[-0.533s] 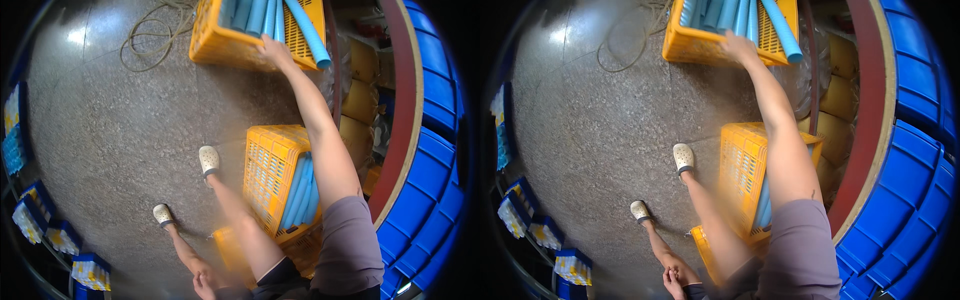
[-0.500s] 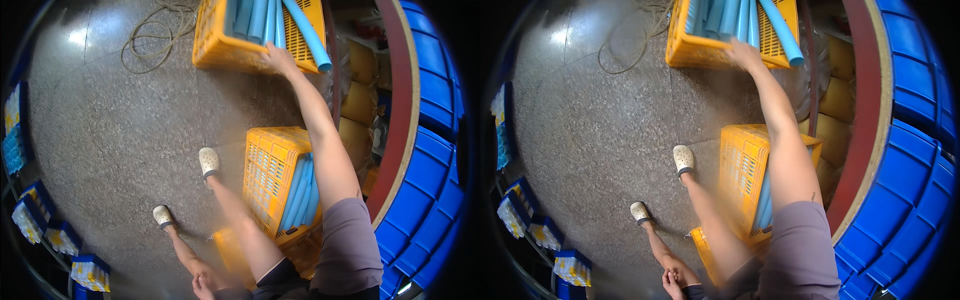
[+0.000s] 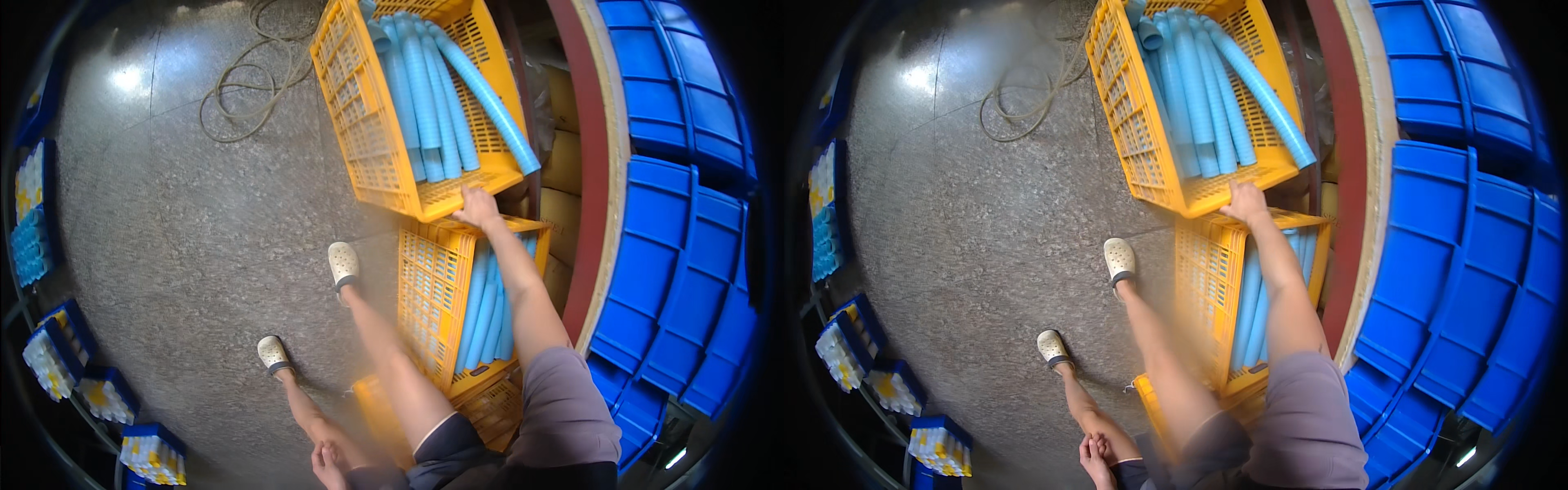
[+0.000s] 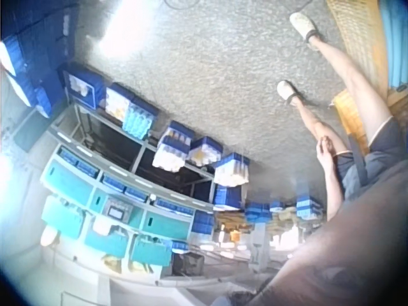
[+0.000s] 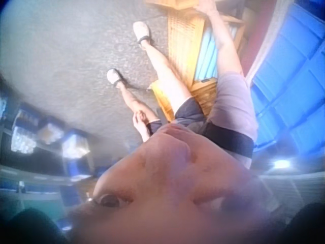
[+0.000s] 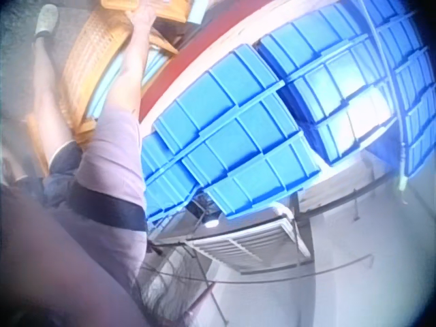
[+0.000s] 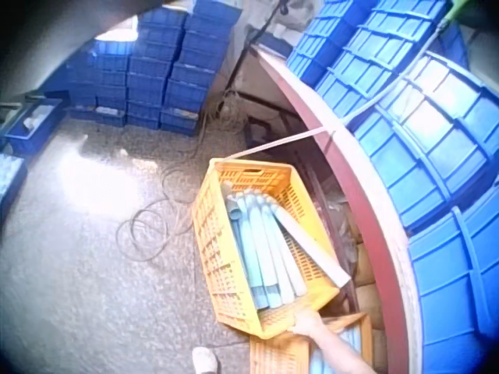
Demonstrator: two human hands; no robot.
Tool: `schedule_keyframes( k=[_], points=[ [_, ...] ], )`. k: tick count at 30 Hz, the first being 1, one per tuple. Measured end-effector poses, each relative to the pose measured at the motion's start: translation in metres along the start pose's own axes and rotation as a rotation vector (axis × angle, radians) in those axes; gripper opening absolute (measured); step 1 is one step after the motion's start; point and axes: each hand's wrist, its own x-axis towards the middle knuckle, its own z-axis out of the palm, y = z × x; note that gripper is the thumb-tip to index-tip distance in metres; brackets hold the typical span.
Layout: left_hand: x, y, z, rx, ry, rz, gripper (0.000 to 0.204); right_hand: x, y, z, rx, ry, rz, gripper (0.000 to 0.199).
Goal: The person uses a green handheld tool to scrape or clean the inside of small plastic cups arranged in blue trays, then places the cups into trays and stacks them. The person also uses a long flexible tube to blow air into the cups to remove debris, repeating the process across multiple trays.
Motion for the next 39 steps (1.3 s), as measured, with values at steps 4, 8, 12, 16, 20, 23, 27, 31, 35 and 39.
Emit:
schedule_keyframes(
  k=[4,8,12,16,20,23,27,31,35,39],
  points=[
    [0.010,-0.006,-0.017,-0.023,0.004,-0.019,0.032,-0.042,-0.042,0.009,-0.096,-0.252,0.072,0.089],
    [0.003,-0.007,-0.032,-0.139,-0.049,-0.007,0.032,-0.075,-0.079,-0.001,-0.165,-0.301,0.061,0.099],
    [-0.006,-0.006,-0.041,-0.138,-0.031,-0.082,0.035,-0.072,-0.077,-0.023,0.056,-0.520,0.004,0.100],
    [-0.001,-0.009,-0.038,-0.159,0.025,-0.129,0.036,-0.034,-0.040,-0.036,0.927,-0.103,0.297,0.056],
    [0.006,-0.013,-0.021,-0.141,-0.003,-0.113,0.036,-0.001,0.033,-0.024,0.099,0.158,0.538,0.053],
    [0.009,-0.016,-0.002,-0.033,-0.005,-0.144,0.034,0.018,0.088,0.001,-0.060,0.084,0.674,0.061],
    [0.015,-0.008,0.020,0.279,-0.040,-0.145,0.034,0.028,0.118,0.034,-0.006,0.083,0.748,0.067],
    [0.020,0.011,0.032,0.217,-0.068,-0.016,0.032,0.027,0.098,0.028,-0.017,0.082,0.753,0.069],
    [0.023,0.038,0.026,0.237,-0.152,-0.004,0.036,0.009,0.052,-0.007,0.412,0.094,0.801,0.067],
    [0.027,0.060,-0.008,0.183,-0.193,0.039,0.036,-0.042,-0.039,-0.021,0.778,0.233,0.834,0.062]
  ],
)
